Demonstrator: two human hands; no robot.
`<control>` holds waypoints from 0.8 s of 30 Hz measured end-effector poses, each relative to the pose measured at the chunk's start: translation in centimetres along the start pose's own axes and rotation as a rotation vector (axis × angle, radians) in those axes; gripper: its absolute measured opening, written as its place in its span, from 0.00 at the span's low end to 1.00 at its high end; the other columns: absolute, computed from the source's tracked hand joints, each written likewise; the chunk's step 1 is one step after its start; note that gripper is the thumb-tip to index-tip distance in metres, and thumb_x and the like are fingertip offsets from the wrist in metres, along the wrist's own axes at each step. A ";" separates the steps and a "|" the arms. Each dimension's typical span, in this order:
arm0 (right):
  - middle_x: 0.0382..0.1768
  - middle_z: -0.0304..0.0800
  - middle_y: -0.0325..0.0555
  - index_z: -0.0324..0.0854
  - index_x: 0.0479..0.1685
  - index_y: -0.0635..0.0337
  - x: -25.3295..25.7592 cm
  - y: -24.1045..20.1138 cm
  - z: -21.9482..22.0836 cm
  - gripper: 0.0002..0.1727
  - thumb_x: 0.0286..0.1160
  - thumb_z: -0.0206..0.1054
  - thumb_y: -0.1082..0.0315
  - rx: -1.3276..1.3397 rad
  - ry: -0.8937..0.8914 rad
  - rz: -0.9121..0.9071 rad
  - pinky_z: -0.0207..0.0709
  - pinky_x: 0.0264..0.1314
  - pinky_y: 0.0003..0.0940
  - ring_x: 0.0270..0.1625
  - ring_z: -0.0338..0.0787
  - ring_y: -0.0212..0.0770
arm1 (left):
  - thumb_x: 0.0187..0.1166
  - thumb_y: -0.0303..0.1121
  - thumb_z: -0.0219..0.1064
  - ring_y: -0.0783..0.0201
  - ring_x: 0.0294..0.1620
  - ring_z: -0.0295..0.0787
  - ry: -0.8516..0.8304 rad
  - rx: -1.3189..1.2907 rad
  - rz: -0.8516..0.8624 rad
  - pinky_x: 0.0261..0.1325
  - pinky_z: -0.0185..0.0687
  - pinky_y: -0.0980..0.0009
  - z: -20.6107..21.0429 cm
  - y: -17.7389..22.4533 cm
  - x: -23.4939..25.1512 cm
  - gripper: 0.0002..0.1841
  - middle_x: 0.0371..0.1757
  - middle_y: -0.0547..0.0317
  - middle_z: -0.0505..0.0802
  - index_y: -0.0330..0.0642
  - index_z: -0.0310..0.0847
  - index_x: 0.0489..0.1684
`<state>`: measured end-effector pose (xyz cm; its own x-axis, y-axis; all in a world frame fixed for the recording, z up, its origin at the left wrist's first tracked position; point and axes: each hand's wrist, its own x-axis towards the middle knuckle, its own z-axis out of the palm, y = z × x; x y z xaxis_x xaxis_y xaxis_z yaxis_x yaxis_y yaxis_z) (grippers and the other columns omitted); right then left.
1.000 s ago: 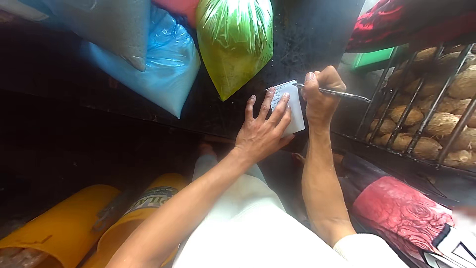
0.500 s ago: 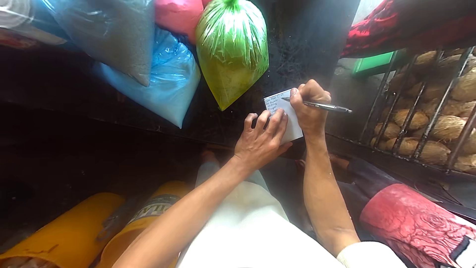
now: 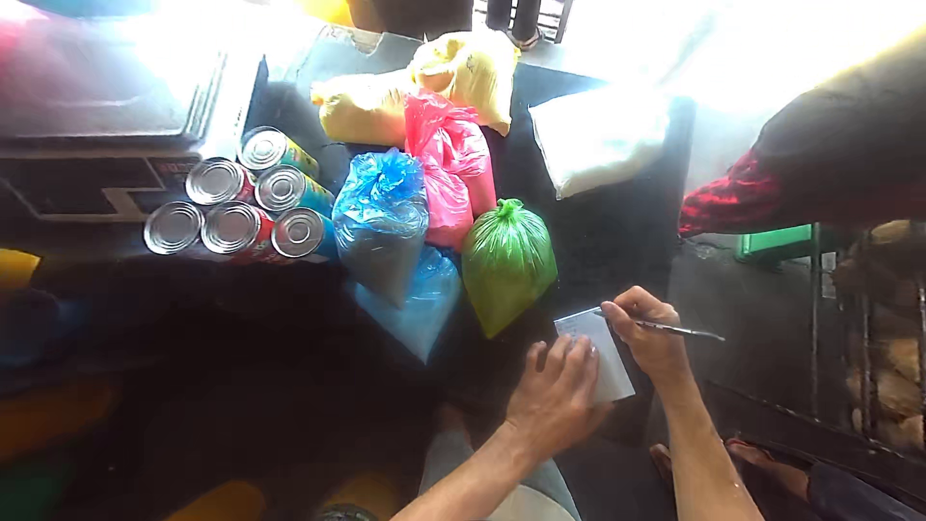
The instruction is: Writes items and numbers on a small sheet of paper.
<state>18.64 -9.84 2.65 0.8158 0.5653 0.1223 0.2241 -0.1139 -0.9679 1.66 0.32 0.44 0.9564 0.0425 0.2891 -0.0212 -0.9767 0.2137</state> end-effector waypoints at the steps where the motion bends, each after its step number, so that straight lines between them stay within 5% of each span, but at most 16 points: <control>1: 0.21 0.80 0.23 0.80 0.33 0.52 -0.1 0.0 0.1 0.06 0.76 0.71 0.65 -0.017 0.005 -0.030 0.71 0.24 0.12 0.22 0.77 0.16 | 0.75 0.70 0.57 0.55 0.81 0.74 0.000 -0.003 -0.004 0.82 0.61 0.49 0.0 0.0 0.0 0.37 0.79 0.60 0.83 0.55 0.82 0.75; 3: 0.25 0.81 0.27 0.79 0.38 0.56 -0.5 0.2 0.2 0.05 0.75 0.70 0.66 -0.086 -0.008 -0.056 0.75 0.30 0.14 0.27 0.79 0.17 | 0.74 0.70 0.58 0.54 0.80 0.75 0.002 -0.016 -0.013 0.81 0.62 0.48 -0.1 0.0 0.2 0.37 0.78 0.58 0.84 0.55 0.82 0.75; 6: 0.28 0.83 0.30 0.81 0.31 0.57 -1.4 0.9 0.3 0.07 0.72 0.72 0.66 -0.123 -0.024 -0.038 0.79 0.36 0.16 0.31 0.82 0.19 | 0.73 0.67 0.62 0.50 0.77 0.80 -0.003 -0.078 -0.038 0.79 0.67 0.44 -0.6 0.1 0.2 0.36 0.75 0.54 0.87 0.52 0.83 0.73; 14: 0.16 0.75 0.35 0.74 0.15 0.58 -2.2 1.8 0.8 0.17 0.74 0.69 0.72 -0.156 0.058 -0.125 0.66 0.20 0.18 0.19 0.73 0.24 | 0.80 0.67 0.56 0.51 0.83 0.70 -0.040 -0.077 -0.025 0.82 0.57 0.45 0.7 0.4 -0.4 0.35 0.80 0.55 0.81 0.52 0.82 0.75; 24: 0.15 0.71 0.37 0.70 0.17 0.56 -3.5 1.5 0.5 0.19 0.77 0.69 0.68 -0.222 0.007 -0.089 0.59 0.15 0.18 0.15 0.68 0.26 | 0.78 0.66 0.58 0.50 0.84 0.68 -0.065 -0.086 -0.021 0.83 0.54 0.44 0.5 0.4 -0.4 0.36 0.81 0.54 0.79 0.52 0.80 0.77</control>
<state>15.81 -11.59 0.68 0.7912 0.5753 0.2072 0.4061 -0.2410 -0.8815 1.40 -0.19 -0.09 0.9736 0.0460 0.2237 -0.0237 -0.9539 0.2993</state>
